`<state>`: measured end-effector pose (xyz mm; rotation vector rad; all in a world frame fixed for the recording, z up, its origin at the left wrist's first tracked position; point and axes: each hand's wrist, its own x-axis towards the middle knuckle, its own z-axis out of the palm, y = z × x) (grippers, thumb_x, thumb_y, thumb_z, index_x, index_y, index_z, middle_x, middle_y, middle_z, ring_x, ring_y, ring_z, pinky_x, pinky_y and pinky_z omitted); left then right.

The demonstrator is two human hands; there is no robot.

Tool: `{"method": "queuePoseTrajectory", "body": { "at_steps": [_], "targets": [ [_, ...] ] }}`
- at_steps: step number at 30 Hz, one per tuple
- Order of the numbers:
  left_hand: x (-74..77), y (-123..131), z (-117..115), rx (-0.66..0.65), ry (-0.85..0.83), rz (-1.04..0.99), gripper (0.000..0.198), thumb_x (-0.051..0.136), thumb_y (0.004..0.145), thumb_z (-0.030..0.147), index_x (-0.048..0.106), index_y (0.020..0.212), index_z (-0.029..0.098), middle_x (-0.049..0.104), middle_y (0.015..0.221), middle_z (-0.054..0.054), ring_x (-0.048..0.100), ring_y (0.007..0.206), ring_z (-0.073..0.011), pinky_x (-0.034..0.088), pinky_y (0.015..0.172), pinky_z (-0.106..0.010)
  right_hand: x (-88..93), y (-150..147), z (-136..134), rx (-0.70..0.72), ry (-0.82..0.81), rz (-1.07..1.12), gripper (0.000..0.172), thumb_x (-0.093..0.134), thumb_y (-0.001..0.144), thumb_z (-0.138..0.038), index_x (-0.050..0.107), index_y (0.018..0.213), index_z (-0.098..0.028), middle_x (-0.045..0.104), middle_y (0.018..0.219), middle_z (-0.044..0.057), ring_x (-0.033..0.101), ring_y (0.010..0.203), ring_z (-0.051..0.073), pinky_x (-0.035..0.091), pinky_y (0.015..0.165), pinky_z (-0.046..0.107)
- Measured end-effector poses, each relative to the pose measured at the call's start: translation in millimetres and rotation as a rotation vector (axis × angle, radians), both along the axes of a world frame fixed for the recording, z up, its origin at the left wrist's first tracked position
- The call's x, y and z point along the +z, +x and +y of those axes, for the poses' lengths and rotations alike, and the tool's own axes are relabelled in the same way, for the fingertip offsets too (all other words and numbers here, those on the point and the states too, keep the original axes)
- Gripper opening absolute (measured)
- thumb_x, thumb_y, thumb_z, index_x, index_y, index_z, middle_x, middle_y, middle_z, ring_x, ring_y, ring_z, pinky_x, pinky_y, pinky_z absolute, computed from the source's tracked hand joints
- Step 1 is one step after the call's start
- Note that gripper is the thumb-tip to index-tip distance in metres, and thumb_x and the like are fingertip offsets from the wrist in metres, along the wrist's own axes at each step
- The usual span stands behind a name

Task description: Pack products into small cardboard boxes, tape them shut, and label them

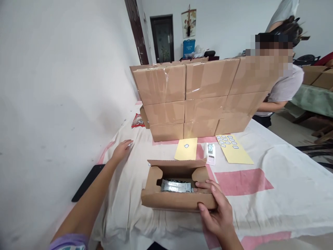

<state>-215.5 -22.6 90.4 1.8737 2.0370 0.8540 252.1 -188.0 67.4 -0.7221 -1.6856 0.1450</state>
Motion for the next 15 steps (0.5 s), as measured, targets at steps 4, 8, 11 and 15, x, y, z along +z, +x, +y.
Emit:
{"method": "queuePoseTrajectory", "body": {
  "at_steps": [4,8,11,15],
  "targets": [
    [-11.0,-27.1,30.8,-0.067,-0.140,0.106,0.035,0.063,0.096,0.040,0.063,0.124,0.018,0.063,0.130,-0.010,0.063,0.115,-0.0238,0.055,0.098,-0.048,1.8,-0.4,2.2,0.020,0.005,0.018,0.074,0.065,0.087,-0.010,0.043,0.155,-0.028,0.077,0.104,0.009,0.074,0.099,0.031,0.054,0.094,0.064],
    [-18.9,-40.7,41.5,-0.074,-0.223,0.134,0.036,0.063,0.096,0.040,0.063,0.123,0.018,0.064,0.127,-0.010,0.064,0.110,-0.0226,0.057,0.095,-0.046,3.0,-0.2,4.3,0.058,0.009,0.015,0.072,0.065,0.088,-0.012,0.042,0.155,-0.027,0.077,0.106,0.008,0.073,0.103,0.030,0.053,0.096,0.062],
    [-17.6,-48.1,42.2,-0.042,-0.236,0.108,0.034,0.063,0.096,0.040,0.063,0.122,0.018,0.065,0.124,-0.009,0.065,0.107,-0.0215,0.058,0.092,-0.044,7.6,0.0,4.5,0.101,0.016,0.006,0.071,0.063,0.091,-0.015,0.040,0.156,-0.026,0.078,0.102,0.006,0.074,0.102,0.028,0.052,0.098,0.060],
    [-12.6,-43.1,36.6,0.024,-0.194,0.031,0.034,0.063,0.096,0.041,0.063,0.119,0.016,0.067,0.117,-0.008,0.067,0.100,-0.0197,0.059,0.087,-0.041,19.5,-0.9,5.4,0.126,0.037,-0.018,0.069,0.059,0.094,-0.013,0.036,0.158,-0.025,0.080,0.098,0.004,0.075,0.102,0.025,0.050,0.100,0.053]
  ]
}}
